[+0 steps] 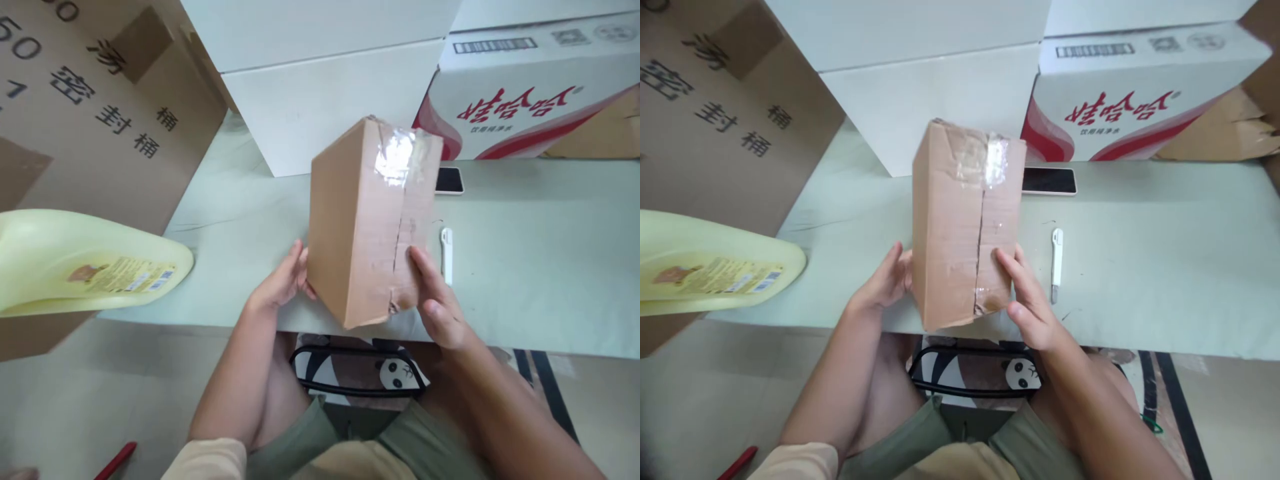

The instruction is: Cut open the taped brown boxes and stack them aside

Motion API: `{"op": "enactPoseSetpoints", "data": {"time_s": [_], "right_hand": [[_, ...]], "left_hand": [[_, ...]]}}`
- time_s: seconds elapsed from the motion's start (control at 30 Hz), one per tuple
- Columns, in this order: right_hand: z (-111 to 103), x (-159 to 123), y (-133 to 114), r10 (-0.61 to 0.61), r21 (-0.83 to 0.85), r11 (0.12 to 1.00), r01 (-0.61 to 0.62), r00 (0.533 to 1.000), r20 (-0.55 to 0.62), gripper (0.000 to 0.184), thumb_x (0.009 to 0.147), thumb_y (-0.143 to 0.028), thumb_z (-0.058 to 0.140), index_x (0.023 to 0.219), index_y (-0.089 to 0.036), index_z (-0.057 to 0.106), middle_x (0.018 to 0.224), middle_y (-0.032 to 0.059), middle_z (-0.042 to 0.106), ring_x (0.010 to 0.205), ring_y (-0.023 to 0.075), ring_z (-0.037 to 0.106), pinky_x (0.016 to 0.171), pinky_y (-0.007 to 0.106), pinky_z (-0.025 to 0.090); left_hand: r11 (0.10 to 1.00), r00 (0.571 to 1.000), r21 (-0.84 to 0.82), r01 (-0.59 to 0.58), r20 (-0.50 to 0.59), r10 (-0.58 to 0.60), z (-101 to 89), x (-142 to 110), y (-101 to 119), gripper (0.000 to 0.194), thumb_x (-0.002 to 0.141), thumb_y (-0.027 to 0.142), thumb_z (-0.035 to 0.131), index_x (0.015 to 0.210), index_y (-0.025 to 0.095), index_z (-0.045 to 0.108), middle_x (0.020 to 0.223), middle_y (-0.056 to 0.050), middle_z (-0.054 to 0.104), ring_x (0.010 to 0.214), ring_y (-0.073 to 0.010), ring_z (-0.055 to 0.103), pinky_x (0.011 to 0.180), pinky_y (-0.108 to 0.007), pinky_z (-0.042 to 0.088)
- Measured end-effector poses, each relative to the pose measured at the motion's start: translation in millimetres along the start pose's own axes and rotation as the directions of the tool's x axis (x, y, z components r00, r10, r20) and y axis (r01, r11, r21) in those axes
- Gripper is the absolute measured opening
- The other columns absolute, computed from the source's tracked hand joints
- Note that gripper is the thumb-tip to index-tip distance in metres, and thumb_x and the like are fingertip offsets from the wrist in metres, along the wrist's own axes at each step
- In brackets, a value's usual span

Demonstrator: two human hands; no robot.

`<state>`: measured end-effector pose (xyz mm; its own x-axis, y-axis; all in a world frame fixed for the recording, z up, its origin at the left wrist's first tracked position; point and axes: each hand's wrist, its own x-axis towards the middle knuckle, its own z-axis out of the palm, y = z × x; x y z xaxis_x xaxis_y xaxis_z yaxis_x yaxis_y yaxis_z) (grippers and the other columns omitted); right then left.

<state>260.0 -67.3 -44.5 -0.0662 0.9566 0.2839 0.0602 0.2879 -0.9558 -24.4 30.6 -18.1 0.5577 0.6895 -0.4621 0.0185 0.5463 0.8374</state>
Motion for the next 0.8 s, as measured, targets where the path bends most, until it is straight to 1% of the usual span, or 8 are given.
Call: {"op": "enactPoseSetpoints", "data": {"time_s": [0.2,0.3,0.37,0.43,0.5,0.57,0.67,0.8], "right_hand": [[-9,2,0,0.019,-0.037,0.999,-0.025,0.990,-0.143,0.059,0.098,-0.070,0.046,0.142,-0.035,0.063,0.158,0.0031,0.055,0.157,0.0347,0.039,0.129,0.059,0.035],[-7,7,-4,0.029,-0.081,0.996,-0.035,0.996,-0.079,0.051,0.099,-0.066,0.051,0.134,-0.033,0.067,0.157,0.0058,0.055,0.156,0.0346,0.041,0.126,0.058,0.038],[-4,11,-7,-0.001,-0.075,0.997,0.001,1.000,0.002,0.047,0.099,-0.062,0.055,0.136,-0.034,0.065,0.160,0.0059,0.052,0.154,0.0328,0.044,0.124,0.056,0.042],[0,14,-8,-0.043,-0.037,0.998,0.044,0.998,0.036,0.046,0.101,-0.060,0.055,0.140,-0.038,0.061,0.162,0.0041,0.049,0.153,0.0304,0.046,0.123,0.054,0.044],[4,15,-7,-0.070,-0.012,0.997,0.071,0.996,0.051,0.044,0.102,-0.057,0.055,0.143,-0.042,0.058,0.164,0.0019,0.046,0.153,0.0288,0.045,0.124,0.053,0.042],[6,15,-6,-0.073,-0.003,0.997,0.074,0.994,0.082,0.044,0.102,-0.056,0.056,0.144,-0.044,0.056,0.165,0.0007,0.044,0.155,0.0290,0.041,0.125,0.053,0.039],[8,15,-5,-0.068,0.008,0.998,0.068,0.991,0.117,0.045,0.101,-0.057,0.057,0.145,-0.045,0.055,0.167,-0.0002,0.041,0.158,0.0303,0.036,0.127,0.056,0.036],[10,15,-5,-0.067,0.023,0.998,0.065,0.991,0.114,0.046,0.101,-0.056,0.057,0.146,-0.046,0.054,0.167,-0.0011,0.040,0.158,0.0291,0.035,0.128,0.055,0.034]], "left_hand": [[0.905,0.984,0.388,0.174,-0.033,-0.176,7.3,-4,8,0.068,0.080,0.084,0.062,0.085,0.017,0.071,0.077,-0.007,0.074,0.058,-0.0174,0.069,0.044,-0.023,0.038],[0.822,0.950,0.562,0.092,-0.298,0.097,12.7,-4,7,0.054,0.087,0.070,0.064,0.094,0.017,0.073,0.091,-0.010,0.078,0.070,-0.0207,0.073,0.059,-0.030,0.054],[0.742,0.783,0.659,-0.122,-0.396,0.480,18.5,-3,2,0.052,0.092,0.065,0.062,0.113,0.018,0.071,0.108,-0.012,0.077,0.093,-0.0254,0.076,0.077,-0.038,0.062],[0.529,0.572,0.750,-0.397,-0.249,0.782,24.7,-2,-3,0.052,0.097,0.062,0.058,0.130,0.023,0.065,0.131,-0.013,0.071,0.121,-0.0283,0.070,0.099,-0.046,0.061],[0.255,0.371,0.770,-0.585,-0.025,0.928,30.9,-2,-8,0.050,0.101,0.061,0.051,0.138,0.029,0.060,0.143,-0.010,0.063,0.139,-0.0292,0.060,0.118,-0.053,0.050],[0.069,0.248,0.778,-0.624,0.113,0.962,37.1,-4,-10,0.049,0.103,0.061,0.045,0.139,0.032,0.059,0.146,-0.008,0.060,0.146,-0.0303,0.053,0.125,-0.057,0.042],[-0.035,0.249,0.795,-0.605,0.232,0.940,46.0,-8,-10,0.048,0.102,0.061,0.040,0.134,0.032,0.061,0.140,-0.008,0.063,0.143,-0.0332,0.054,0.120,-0.060,0.045],[-0.026,0.293,0.799,-0.601,0.250,0.923,52.9,-13,-9,0.034,0.100,0.050,0.044,0.116,0.028,0.064,0.123,-0.009,0.067,0.130,-0.0324,0.059,0.112,-0.057,0.051]]}}
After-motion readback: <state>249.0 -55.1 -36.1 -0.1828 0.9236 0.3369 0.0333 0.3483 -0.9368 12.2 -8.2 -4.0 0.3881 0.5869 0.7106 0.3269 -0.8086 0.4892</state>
